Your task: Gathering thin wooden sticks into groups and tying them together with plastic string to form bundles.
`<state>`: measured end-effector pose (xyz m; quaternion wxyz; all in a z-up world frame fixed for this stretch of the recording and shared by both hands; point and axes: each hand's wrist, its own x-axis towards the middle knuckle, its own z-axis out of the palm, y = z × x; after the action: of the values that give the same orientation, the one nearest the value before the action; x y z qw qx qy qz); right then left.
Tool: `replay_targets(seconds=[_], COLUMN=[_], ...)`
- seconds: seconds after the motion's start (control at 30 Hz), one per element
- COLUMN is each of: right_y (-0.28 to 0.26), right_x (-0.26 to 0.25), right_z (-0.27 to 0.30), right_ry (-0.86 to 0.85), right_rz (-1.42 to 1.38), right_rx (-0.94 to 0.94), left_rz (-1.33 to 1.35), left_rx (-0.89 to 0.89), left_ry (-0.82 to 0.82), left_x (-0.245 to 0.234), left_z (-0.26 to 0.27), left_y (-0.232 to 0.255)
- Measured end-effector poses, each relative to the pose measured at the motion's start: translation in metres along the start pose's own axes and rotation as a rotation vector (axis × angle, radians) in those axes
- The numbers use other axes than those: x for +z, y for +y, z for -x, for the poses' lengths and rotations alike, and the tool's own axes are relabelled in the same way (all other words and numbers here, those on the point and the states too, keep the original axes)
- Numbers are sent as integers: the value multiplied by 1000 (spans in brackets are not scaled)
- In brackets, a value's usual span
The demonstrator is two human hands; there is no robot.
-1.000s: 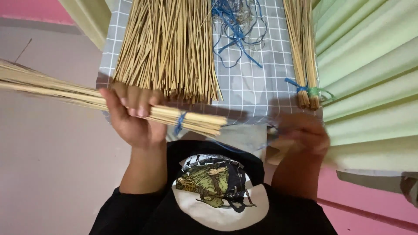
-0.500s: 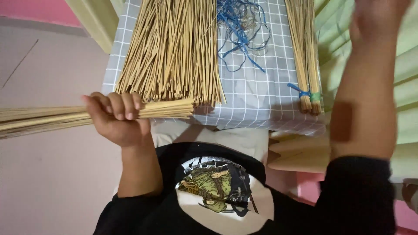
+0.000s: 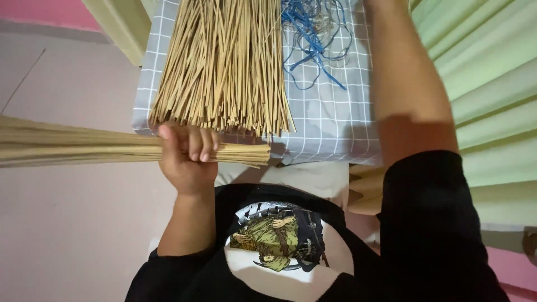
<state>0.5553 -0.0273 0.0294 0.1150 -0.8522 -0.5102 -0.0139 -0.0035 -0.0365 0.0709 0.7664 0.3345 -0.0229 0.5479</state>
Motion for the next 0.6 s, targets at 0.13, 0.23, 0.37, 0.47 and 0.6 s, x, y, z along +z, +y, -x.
replay_targets(seconds=[0.13,0.23,0.37,0.47,0.6], right_y=[-67,-95,-103,-215,-235], right_x=[-49,-73,-80,-133,-37], right_z=[22,65,100,218,301], right_ry=[-209,-81,7,-78,-665], right_rz=[164,192,630,-236,-1100], right_rx=[50,37,-23,-5,-281], left_rz=[-115,-138,-144,-49,-1], left_rx=[-56,-140,-326,-458,-488], left_ry=[-127,-155,-229,-265,-240], left_x=[-6,-5,-7,0,26], left_z=[-2,2,2,0,-15], left_y=[-9,-14,-25,-39,-78])
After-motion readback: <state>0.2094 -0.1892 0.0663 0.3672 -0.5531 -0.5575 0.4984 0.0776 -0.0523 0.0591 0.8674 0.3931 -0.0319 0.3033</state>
